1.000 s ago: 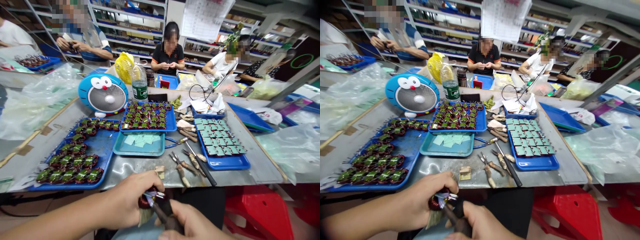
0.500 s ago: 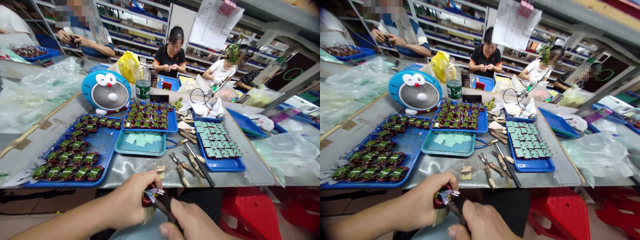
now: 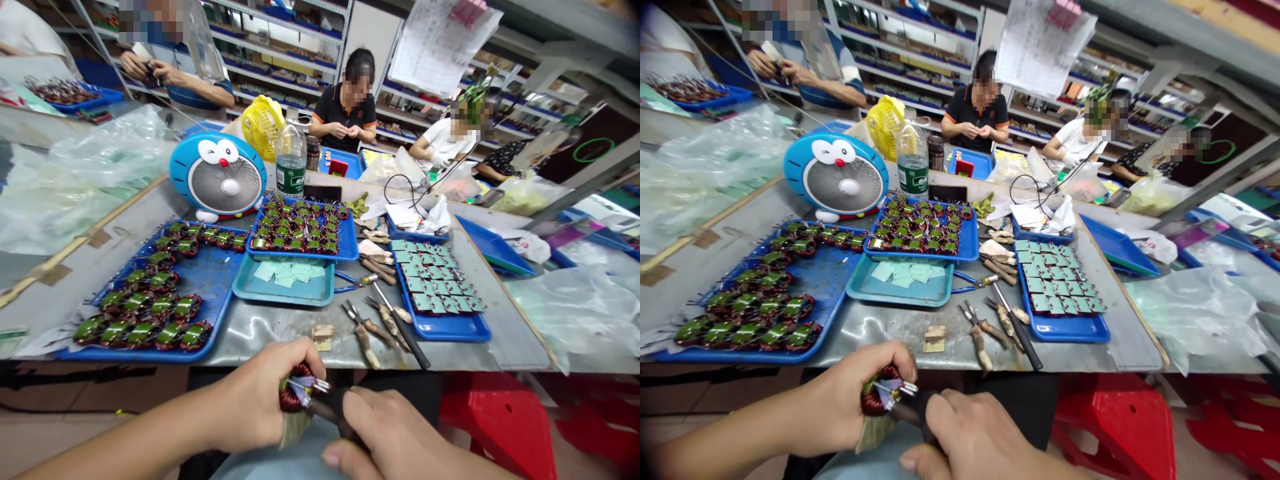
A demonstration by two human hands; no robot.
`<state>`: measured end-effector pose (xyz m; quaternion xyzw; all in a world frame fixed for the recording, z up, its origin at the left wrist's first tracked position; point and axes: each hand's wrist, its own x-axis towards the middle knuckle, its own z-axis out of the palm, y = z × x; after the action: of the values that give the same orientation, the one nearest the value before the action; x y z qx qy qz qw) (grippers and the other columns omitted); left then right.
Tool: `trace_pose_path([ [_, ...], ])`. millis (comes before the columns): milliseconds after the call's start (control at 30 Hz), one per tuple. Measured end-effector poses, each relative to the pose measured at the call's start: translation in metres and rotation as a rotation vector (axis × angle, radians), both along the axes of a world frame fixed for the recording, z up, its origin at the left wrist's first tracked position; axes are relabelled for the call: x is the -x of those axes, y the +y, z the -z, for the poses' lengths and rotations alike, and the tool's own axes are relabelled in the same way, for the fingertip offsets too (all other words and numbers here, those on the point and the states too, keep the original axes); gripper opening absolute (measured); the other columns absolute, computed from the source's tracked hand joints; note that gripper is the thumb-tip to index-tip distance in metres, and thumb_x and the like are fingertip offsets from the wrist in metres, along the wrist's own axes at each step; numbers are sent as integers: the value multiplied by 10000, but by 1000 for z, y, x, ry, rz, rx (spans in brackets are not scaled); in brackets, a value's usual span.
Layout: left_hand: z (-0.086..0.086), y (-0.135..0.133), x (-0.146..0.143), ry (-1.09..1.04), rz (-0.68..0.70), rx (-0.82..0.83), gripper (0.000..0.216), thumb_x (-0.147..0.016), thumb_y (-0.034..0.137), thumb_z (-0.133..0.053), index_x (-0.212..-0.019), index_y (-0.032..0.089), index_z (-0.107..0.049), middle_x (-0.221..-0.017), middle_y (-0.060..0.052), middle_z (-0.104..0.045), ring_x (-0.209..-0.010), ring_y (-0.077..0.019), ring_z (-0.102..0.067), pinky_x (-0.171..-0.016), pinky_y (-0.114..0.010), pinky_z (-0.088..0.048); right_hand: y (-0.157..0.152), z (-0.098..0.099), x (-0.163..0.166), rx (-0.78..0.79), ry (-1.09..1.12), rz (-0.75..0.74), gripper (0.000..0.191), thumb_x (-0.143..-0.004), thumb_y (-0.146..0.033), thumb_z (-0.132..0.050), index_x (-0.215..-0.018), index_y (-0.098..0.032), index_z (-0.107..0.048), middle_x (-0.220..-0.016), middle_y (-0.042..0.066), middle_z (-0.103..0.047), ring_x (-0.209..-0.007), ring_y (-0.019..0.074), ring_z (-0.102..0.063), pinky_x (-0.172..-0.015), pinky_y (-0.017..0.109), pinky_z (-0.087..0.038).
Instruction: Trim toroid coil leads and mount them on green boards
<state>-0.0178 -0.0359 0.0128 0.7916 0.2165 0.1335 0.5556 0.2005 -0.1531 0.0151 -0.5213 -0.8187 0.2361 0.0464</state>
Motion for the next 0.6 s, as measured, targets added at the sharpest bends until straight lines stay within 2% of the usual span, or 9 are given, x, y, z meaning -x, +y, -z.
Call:
trace_pose_path([
  [100, 2, 5, 6, -4, -5, -48, 302, -718, 121, -714, -961, 219, -563, -831, 44, -594, -686, -126, -509, -616, -214, -410, 0, -4, -7, 46, -1, 14, 241, -981, -460, -638, -928, -225, -650, -876, 61, -770, -764, 251, -730, -596, 312, -421],
  [167, 3, 8, 7, 14, -12, -29, 272, -757, 156, -725, -964, 217, -559, -834, 38, -593, -690, -129, -508, -621, -217, -412, -2, -8, -10, 71, 57, 129, 186, -973, -418, -666, -967, -233, -672, -929, 64, -773, -809, 248, -723, -669, 306, -462],
  [300, 6, 17, 8, -6, -96, 139, 271, -868, 315, -726, -1016, 228, -516, -878, 24, -569, -724, -140, -507, -644, -228, -440, -4, -9, -17, 148, 324, 333, 174, -978, -387, -640, -1046, -238, -699, -975, 58, -763, -842, 229, -696, -765, 300, -508],
  [367, 10, 22, 9, -51, -160, 201, 346, -866, 382, -759, -1034, 239, -492, -900, 18, -571, -767, -156, -521, -675, -241, -453, 5, -1, -25, 123, 483, 448, 241, -988, -403, -617, -1130, -229, -704, -1068, 67, -761, -950, 242, -694, -847, 316, -523],
  [467, 20, 27, 14, -72, -258, 265, 387, -870, 463, -769, -1069, 254, -511, -936, 4, -585, -810, -185, -557, -720, -271, -469, 44, 15, -51, -76, 631, 755, 365, -1022, -466, -576, -1262, -208, -670, -1172, 75, -748, -1067, 256, -681, -945, 360, -524],
  [533, 30, 28, 19, -108, -347, 289, 412, -861, 537, -751, -1103, 271, -549, -970, -21, -625, -860, -238, -607, -750, -315, -502, 88, 25, -76, -216, 625, 880, 417, -1041, -507, -536, -1268, -175, -645, -1070, 73, -754, -981, 252, -691, -889, 378, -548],
  [600, 41, 26, 23, -138, -487, 307, 447, -793, 550, -805, -1103, 304, -598, -1065, -47, -680, -990, -323, -647, -821, -381, -540, 139, 33, -103, -326, 592, 966, 348, -1037, -464, -588, -1191, -159, -658, -1066, 72, -740, -988, 245, -689, -917, 410, -553],
])
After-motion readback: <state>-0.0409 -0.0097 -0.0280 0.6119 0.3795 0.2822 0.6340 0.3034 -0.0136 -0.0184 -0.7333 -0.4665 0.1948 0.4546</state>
